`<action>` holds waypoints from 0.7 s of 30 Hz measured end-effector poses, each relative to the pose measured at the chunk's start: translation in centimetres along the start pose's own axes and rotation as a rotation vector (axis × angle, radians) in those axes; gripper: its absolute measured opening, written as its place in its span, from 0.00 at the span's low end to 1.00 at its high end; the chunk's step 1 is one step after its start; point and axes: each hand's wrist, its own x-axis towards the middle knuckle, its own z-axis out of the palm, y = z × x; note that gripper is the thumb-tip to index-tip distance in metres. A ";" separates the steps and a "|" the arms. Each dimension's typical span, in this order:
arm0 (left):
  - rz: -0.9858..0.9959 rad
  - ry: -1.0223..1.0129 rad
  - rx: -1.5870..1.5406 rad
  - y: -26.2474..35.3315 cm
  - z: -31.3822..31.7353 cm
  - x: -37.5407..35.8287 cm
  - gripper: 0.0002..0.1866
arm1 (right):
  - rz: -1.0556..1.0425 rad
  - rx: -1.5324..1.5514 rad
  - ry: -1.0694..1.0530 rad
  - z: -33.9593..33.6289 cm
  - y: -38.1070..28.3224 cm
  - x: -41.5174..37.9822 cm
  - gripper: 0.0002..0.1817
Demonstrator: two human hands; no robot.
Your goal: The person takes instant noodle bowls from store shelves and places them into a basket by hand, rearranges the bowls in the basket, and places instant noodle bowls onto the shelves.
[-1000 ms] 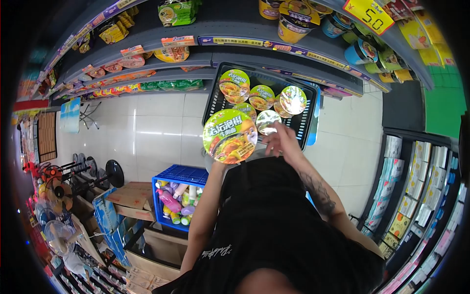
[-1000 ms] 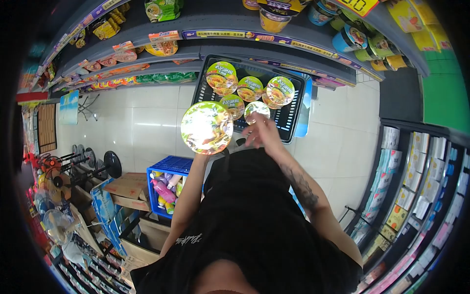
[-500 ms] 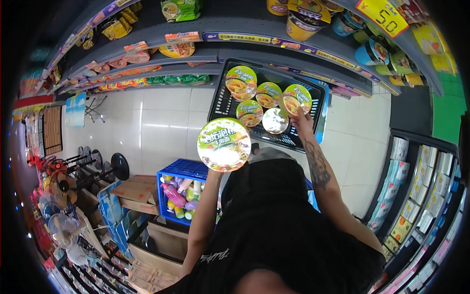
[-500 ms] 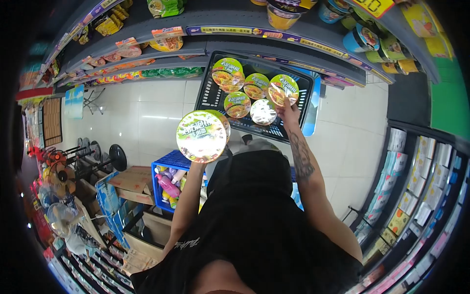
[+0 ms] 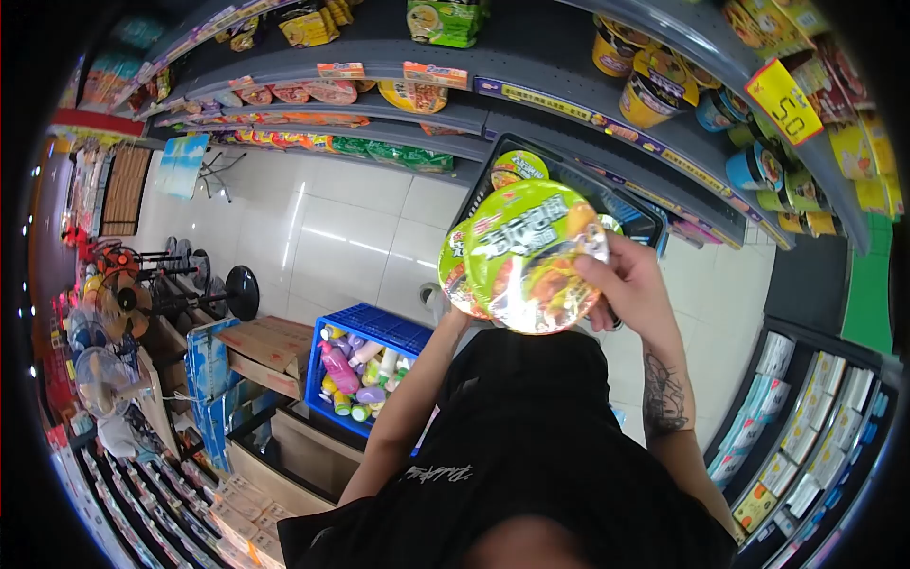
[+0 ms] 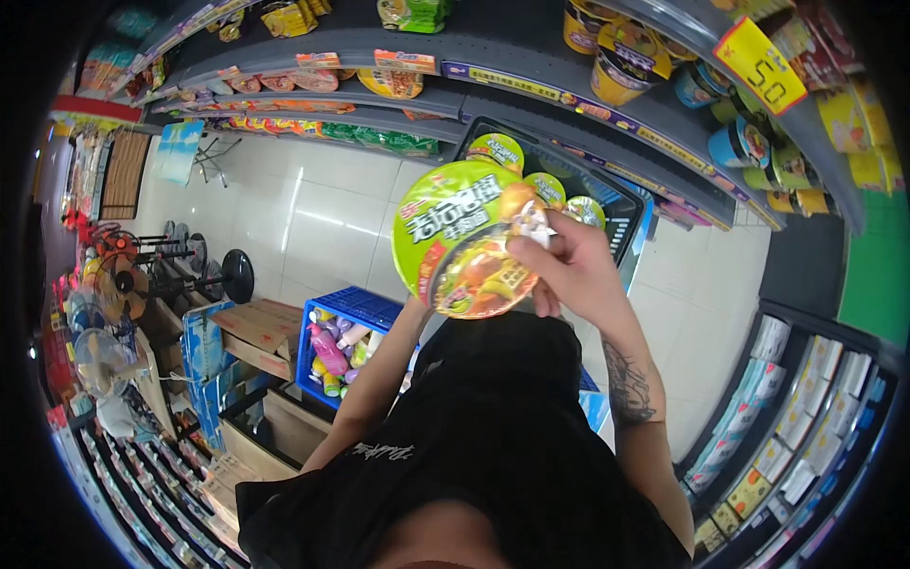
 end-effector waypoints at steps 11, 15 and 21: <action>0.224 0.195 -0.010 5.6 0.7 -4.4 0.28 | -0.146 -0.697 -0.104 8.6 -4.0 3.4 0.34; 0.320 0.228 0.012 9.3 1.8 -5.7 0.28 | -0.607 -0.827 0.124 11.7 -7.0 2.0 0.42; 0.418 0.145 0.135 15.8 1.6 -9.3 0.28 | -1.214 -1.227 -0.309 17.5 -11.4 1.7 0.41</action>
